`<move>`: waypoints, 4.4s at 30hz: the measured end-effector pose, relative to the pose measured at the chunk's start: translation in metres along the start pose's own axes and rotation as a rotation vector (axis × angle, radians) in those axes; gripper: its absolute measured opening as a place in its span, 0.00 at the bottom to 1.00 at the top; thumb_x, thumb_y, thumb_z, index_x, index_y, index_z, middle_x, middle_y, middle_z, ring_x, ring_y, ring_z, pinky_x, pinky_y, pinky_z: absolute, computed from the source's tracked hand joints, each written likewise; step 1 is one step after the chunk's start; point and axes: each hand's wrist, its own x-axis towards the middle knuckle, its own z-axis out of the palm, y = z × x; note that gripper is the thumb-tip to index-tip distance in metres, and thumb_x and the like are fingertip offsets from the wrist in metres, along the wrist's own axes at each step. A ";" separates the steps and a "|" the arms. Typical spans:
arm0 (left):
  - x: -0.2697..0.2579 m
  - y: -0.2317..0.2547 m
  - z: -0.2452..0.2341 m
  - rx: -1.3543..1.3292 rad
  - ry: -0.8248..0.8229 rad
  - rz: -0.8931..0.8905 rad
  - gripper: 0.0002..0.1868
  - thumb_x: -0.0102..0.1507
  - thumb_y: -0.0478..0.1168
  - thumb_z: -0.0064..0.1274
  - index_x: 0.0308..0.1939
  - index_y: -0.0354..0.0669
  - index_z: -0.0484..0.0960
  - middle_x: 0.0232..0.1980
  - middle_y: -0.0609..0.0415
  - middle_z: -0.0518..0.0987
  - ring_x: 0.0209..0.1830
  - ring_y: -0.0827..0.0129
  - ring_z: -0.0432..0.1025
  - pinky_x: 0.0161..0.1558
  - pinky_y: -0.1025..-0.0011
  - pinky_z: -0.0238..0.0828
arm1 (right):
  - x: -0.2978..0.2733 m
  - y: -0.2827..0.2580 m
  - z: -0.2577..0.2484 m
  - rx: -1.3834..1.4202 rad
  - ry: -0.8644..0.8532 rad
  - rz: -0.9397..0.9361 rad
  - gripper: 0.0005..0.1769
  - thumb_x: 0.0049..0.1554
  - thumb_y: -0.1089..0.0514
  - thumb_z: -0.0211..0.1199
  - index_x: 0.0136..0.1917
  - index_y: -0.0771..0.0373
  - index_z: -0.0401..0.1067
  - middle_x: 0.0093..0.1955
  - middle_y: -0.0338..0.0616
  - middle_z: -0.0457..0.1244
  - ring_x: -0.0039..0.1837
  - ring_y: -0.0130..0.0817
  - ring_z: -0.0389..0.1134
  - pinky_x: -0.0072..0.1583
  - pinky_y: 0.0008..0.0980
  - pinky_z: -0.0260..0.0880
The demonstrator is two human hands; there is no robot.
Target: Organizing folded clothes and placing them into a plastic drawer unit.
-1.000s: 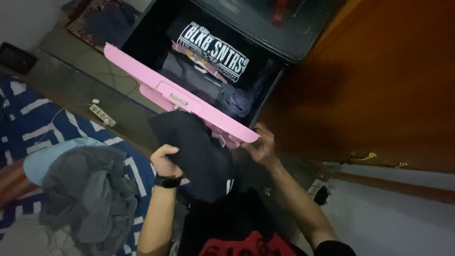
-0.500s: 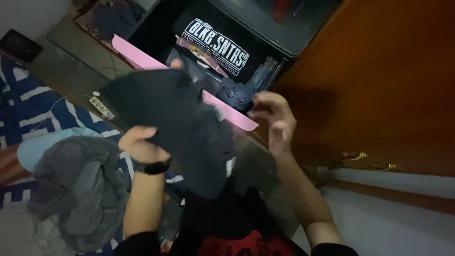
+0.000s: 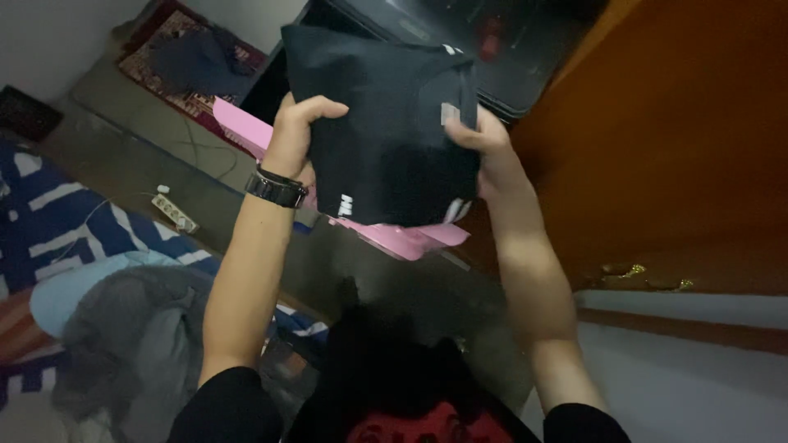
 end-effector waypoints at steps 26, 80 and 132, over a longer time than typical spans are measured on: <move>-0.019 -0.048 -0.085 1.637 0.183 0.595 0.35 0.63 0.60 0.56 0.13 0.33 0.76 0.16 0.35 0.71 0.16 0.43 0.69 0.22 0.50 0.65 | 0.056 0.031 0.007 -0.778 0.368 0.139 0.23 0.57 0.56 0.70 0.62 0.62 0.67 0.51 0.35 0.65 0.55 0.26 0.66 0.61 0.29 0.66; -0.029 -0.024 -0.067 1.713 -0.320 0.607 0.51 0.60 0.71 0.50 0.75 0.38 0.62 0.80 0.42 0.54 0.81 0.47 0.48 0.72 0.33 0.42 | 0.038 0.066 0.071 -1.655 -0.029 0.008 0.49 0.59 0.38 0.66 0.81 0.65 0.50 0.85 0.61 0.35 0.84 0.65 0.32 0.77 0.65 0.40; 0.171 -0.147 -0.033 1.553 0.020 1.040 0.53 0.69 0.43 0.63 0.82 0.38 0.36 0.83 0.26 0.29 0.82 0.21 0.27 0.78 0.27 0.37 | 0.070 0.142 -0.087 -2.524 0.491 -0.524 0.34 0.69 0.54 0.50 0.86 0.61 0.53 0.90 0.42 0.38 0.90 0.39 0.28 0.84 0.49 0.13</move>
